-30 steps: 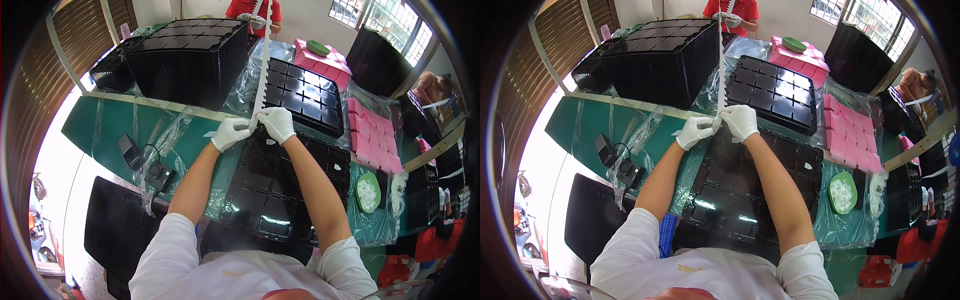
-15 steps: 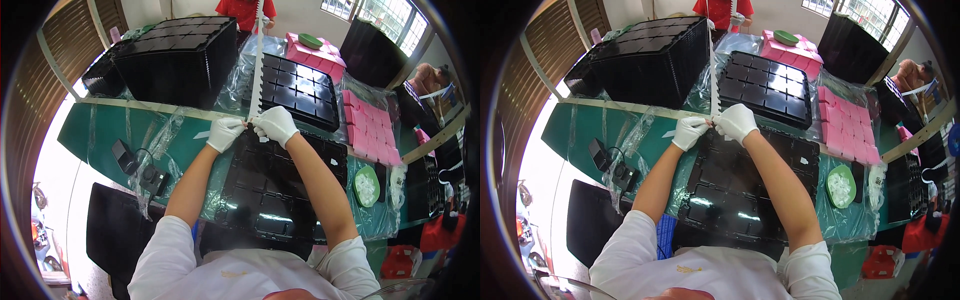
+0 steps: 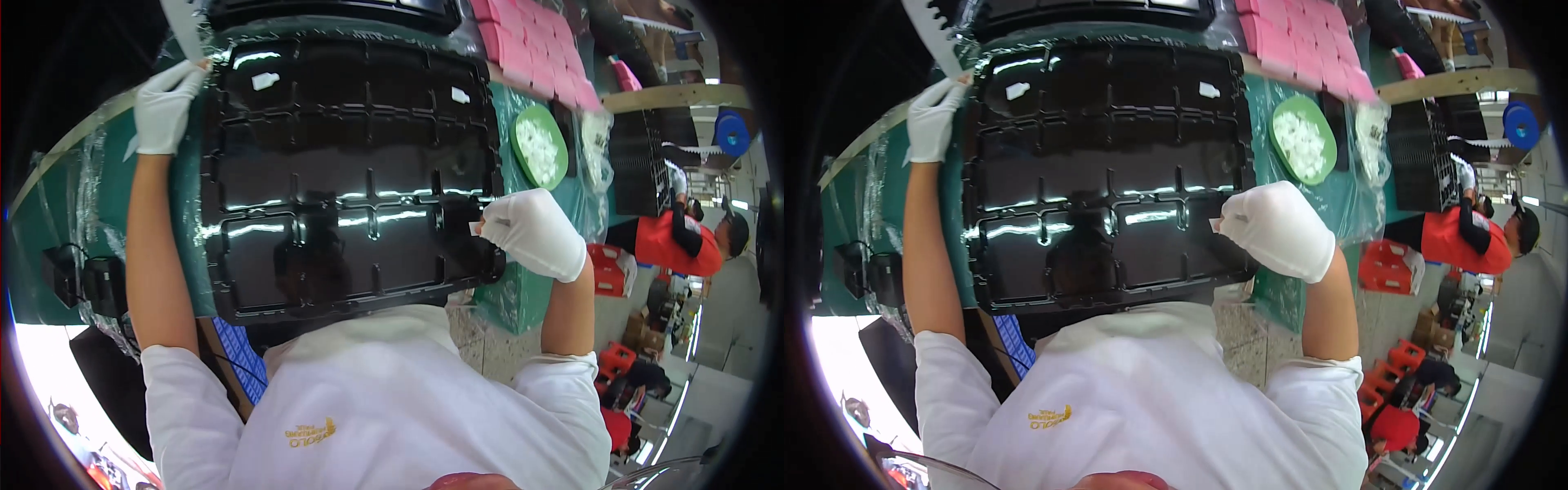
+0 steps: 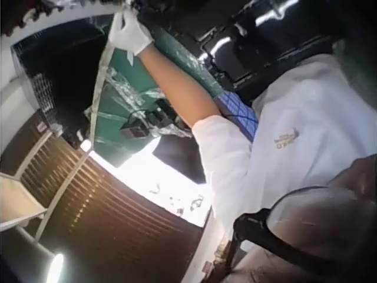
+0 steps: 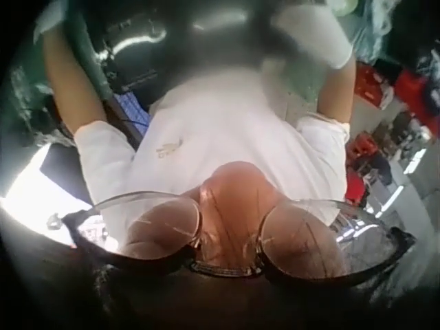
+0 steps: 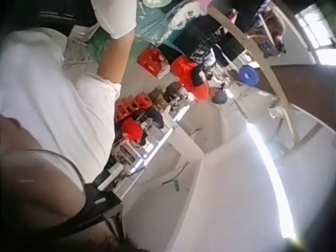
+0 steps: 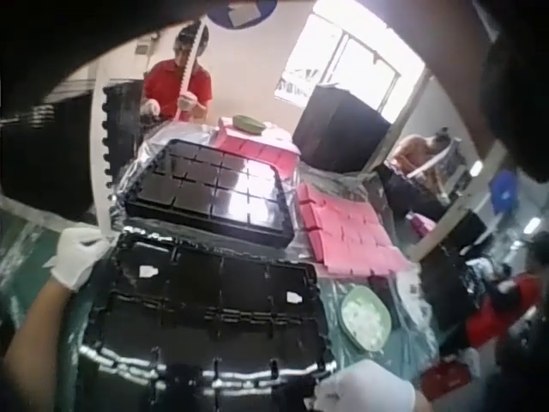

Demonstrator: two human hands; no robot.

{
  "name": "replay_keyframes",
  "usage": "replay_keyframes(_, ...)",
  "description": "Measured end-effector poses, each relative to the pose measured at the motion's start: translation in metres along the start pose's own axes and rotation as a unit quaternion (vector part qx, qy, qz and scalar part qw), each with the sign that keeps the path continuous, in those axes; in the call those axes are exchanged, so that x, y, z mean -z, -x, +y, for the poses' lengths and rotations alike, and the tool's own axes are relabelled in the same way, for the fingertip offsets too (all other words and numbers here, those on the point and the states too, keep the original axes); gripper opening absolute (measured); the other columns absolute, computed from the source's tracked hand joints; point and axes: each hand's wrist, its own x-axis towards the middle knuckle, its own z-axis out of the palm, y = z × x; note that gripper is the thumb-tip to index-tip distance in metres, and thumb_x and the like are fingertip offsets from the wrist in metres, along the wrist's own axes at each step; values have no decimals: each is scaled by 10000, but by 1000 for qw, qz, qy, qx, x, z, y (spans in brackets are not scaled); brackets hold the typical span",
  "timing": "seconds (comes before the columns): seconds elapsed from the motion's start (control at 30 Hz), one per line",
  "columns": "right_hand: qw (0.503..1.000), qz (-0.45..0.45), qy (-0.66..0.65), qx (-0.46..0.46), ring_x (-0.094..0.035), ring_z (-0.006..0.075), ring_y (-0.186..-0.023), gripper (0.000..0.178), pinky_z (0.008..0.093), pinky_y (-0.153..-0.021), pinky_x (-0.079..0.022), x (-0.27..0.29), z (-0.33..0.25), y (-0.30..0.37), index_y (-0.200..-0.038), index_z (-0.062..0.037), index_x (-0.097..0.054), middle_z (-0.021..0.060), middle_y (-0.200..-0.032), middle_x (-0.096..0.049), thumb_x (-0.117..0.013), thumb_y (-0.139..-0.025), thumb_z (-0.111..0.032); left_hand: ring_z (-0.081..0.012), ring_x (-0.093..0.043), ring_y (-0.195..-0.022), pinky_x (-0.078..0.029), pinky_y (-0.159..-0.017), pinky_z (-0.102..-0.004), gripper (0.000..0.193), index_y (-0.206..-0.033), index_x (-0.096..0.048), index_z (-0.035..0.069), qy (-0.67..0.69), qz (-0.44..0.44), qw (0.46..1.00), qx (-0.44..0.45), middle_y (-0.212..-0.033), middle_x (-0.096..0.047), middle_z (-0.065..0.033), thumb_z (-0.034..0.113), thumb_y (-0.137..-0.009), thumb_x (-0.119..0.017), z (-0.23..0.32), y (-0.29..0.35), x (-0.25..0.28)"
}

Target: The person cleans a black plastic tray with a white cloth, then fits a pink foam insert into the tray by hand.

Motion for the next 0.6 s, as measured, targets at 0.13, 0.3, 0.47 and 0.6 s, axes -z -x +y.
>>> replay_keyframes(0.13,996,-70,8,-48,-618,317,-601,128,340,-585,-508,-14,19,7,-769,-22,-723,144,-655,-633,-753,-827,-131,-60,-655,-888,-505,-833,-213,227,-1105,-771,24,11,17,999,35,-982,-774,-41,171,-934,-745,-15,6,-2)
replay_keyframes(0.3,995,-75,57,46,-645,335,-630,152,387,-610,-530,-29,17,9,-754,-57,-746,155,-650,-630,-775,-785,-203,-62,-654,-895,-503,-833,-210,240,-1129,-767,29,13,9,998,53,-1014,-766,-46,152,-923,-757,-15,11,-1)
replay_keyframes(0.47,965,-28,219,-138,-666,330,-632,342,393,-611,-538,-22,-7,-1,-685,-50,-713,151,-625,-629,-852,-662,-362,-59,-651,-900,-500,-833,-207,236,-1128,-767,26,4,9,999,33,-1011,-766,-45,143,-924,-755,-18,12,3)
replay_keyframes(0.6,966,-19,192,-172,-651,329,-589,408,400,-587,-533,-18,12,-4,-658,-37,-694,154,-606,-625,-886,-588,-390,-60,-651,-907,-500,-837,-208,220,-1122,-770,29,13,11,999,32,-1014,-766,-41,136,-931,-743,-19,7,1)
